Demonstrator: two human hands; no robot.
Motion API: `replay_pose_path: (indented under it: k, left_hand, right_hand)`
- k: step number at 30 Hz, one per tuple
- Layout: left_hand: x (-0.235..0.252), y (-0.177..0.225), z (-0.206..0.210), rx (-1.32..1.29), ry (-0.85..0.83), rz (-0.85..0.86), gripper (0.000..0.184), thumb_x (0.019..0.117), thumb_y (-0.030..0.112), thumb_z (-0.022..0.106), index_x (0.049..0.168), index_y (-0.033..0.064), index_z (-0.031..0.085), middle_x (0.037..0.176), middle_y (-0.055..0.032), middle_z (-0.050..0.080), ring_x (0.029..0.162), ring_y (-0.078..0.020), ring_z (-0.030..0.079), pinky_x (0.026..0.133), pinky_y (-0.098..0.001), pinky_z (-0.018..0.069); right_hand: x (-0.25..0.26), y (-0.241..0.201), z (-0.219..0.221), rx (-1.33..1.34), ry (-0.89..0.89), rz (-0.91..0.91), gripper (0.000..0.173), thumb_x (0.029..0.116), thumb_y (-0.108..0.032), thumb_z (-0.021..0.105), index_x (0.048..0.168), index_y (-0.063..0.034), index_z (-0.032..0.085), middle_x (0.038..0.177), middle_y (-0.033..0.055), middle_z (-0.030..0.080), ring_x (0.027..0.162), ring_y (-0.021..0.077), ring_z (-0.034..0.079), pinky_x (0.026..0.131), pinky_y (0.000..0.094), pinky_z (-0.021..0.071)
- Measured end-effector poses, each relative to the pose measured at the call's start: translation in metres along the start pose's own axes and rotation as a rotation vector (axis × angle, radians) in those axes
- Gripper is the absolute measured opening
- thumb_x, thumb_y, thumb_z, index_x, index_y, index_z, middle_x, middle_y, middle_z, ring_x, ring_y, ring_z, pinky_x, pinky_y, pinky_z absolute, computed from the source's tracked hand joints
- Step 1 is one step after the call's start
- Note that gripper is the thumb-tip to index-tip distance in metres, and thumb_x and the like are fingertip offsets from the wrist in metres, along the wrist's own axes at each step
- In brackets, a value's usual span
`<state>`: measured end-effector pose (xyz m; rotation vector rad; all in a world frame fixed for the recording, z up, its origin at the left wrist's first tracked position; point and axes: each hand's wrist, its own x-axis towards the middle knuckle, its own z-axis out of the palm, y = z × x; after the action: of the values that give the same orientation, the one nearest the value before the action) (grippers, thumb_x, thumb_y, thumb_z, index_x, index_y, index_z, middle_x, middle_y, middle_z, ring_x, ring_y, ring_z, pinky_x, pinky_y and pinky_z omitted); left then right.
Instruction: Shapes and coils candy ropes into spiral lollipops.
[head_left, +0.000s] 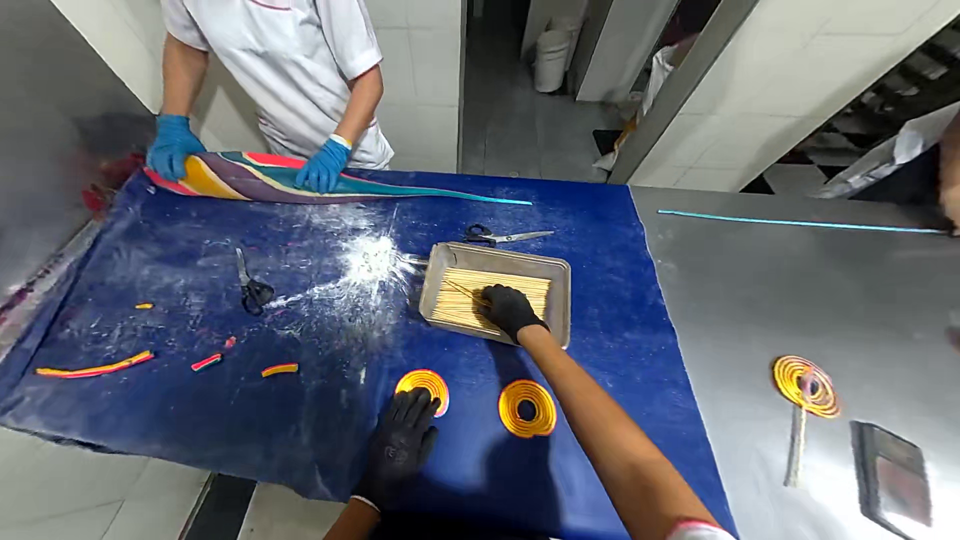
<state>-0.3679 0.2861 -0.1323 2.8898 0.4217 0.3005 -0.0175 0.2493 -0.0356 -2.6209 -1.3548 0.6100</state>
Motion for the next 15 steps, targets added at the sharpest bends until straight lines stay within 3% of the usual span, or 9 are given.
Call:
replay_pose_path:
  k: [3,8,11,13,15]
  left_hand:
    - [-0.001,-0.017,-0.003,0.007,0.035,0.001,0.038,0.1048,0.026,0.044,0.136,0.0223,0.066,0.146,0.0008,0.06,0.142,-0.0219,0.049,0.121,-0.0494,0.0335]
    - [-0.009,-0.046,-0.034,-0.081,-0.072,0.003,0.047,0.1062,0.036,0.042,0.147,0.0187,0.056,0.155,0.001,0.052,0.149,-0.021,0.04,0.125,-0.047,0.0286]
    - [-0.014,-0.06,-0.027,-0.085,-0.137,0.004,0.051,0.1081,0.04,0.035,0.154,0.0224,0.047,0.161,0.004,0.044,0.153,-0.0226,0.032,0.126,-0.0522,0.0233]
    - [-0.015,-0.06,-0.023,-0.06,-0.168,0.019,0.052,0.1087,0.04,0.032,0.157,0.0233,0.043,0.163,0.0034,0.041,0.154,-0.0243,0.03,0.126,-0.0548,0.0214]
    - [-0.014,-0.058,-0.025,-0.048,-0.204,0.025,0.054,0.1088,0.041,0.03,0.159,0.023,0.04,0.165,0.002,0.037,0.155,-0.0255,0.026,0.126,-0.0559,0.0193]
  right_hand:
    - [0.006,-0.01,-0.001,-0.068,-0.05,0.094,0.029,0.1002,-0.025,0.059,0.113,-0.0022,0.071,0.116,0.0235,0.069,0.112,0.0428,0.065,0.09,0.0633,0.0508]
    - [0.011,-0.018,-0.003,-0.21,-0.022,0.101,0.024,0.0989,-0.022,0.061,0.105,-0.0016,0.072,0.112,0.0254,0.069,0.106,0.0462,0.066,0.085,0.0661,0.0516]
    - [-0.001,-0.03,-0.029,-0.263,0.276,0.035,0.028,0.101,-0.017,0.056,0.11,0.0067,0.067,0.121,0.033,0.063,0.114,0.0536,0.06,0.09,0.0697,0.0488]
    - [-0.032,-0.049,-0.044,-0.183,0.594,-0.028,0.031,0.1032,-0.016,0.049,0.114,0.0094,0.063,0.122,0.032,0.064,0.118,0.0504,0.061,0.096,0.0654,0.048]
    - [-0.075,-0.084,-0.037,-0.012,0.827,-0.046,0.032,0.1036,-0.017,0.05,0.118,0.0099,0.061,0.105,0.0278,0.069,0.098,0.0434,0.069,0.085,0.0592,0.0544]
